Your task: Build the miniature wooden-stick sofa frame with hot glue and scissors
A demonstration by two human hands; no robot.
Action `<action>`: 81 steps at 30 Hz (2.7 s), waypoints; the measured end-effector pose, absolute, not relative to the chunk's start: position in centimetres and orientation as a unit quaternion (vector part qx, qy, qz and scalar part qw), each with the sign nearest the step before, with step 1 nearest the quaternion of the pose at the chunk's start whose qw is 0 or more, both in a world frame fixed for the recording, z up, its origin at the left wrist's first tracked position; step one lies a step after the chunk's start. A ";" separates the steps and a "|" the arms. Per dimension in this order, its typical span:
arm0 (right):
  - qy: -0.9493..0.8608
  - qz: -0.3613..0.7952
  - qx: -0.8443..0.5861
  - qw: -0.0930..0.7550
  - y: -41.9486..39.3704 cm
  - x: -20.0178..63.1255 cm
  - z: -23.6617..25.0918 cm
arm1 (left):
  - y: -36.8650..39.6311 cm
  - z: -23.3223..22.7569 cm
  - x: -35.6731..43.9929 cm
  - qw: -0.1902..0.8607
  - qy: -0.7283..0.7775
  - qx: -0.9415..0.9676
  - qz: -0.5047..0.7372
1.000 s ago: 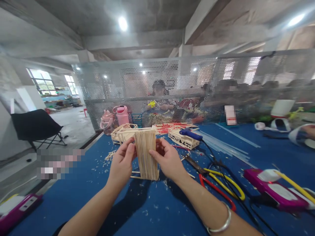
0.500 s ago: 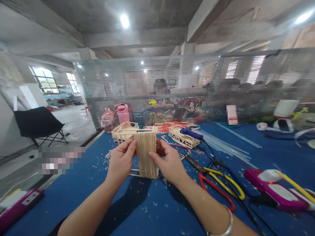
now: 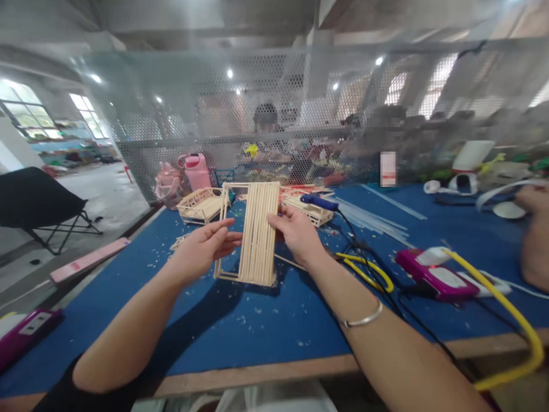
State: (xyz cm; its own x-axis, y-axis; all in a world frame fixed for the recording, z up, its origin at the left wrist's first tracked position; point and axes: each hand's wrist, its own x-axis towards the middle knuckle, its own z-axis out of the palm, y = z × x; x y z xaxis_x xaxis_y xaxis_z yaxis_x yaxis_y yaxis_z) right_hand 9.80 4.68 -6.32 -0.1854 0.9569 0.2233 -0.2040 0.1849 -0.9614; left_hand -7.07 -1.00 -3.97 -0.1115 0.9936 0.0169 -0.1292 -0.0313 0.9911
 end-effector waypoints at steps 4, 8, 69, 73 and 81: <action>-0.523 0.563 -0.372 0.521 5.2 10.2 -6.8 | -0.8 -4.5 -7.1 0.480 0.520 0.508 0.491; -0.518 0.567 -0.361 0.529 5.0 9.9 -7.1 | -0.4 -5.7 -7.0 0.424 0.541 0.565 0.457; -0.505 0.645 -0.209 0.534 3.1 7.0 -8.4 | -2.0 -4.1 -6.2 0.383 0.567 0.577 0.446; -0.504 0.645 -0.209 0.535 3.0 6.9 -8.4 | -2.1 -4.0 -6.2 0.393 0.568 0.567 0.448; -0.513 0.654 -0.193 0.522 2.8 6.9 -8.4 | -2.0 -3.9 -6.5 0.418 0.572 0.556 0.435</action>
State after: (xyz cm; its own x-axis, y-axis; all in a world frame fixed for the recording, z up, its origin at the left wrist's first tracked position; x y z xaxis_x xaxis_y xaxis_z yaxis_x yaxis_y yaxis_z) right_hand 6.88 2.83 -8.44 -0.3805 0.8803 0.2834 -0.4854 0.0708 -0.8714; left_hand -6.49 -2.00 -3.90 -0.0333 0.9994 0.0050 0.2721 0.0043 0.9623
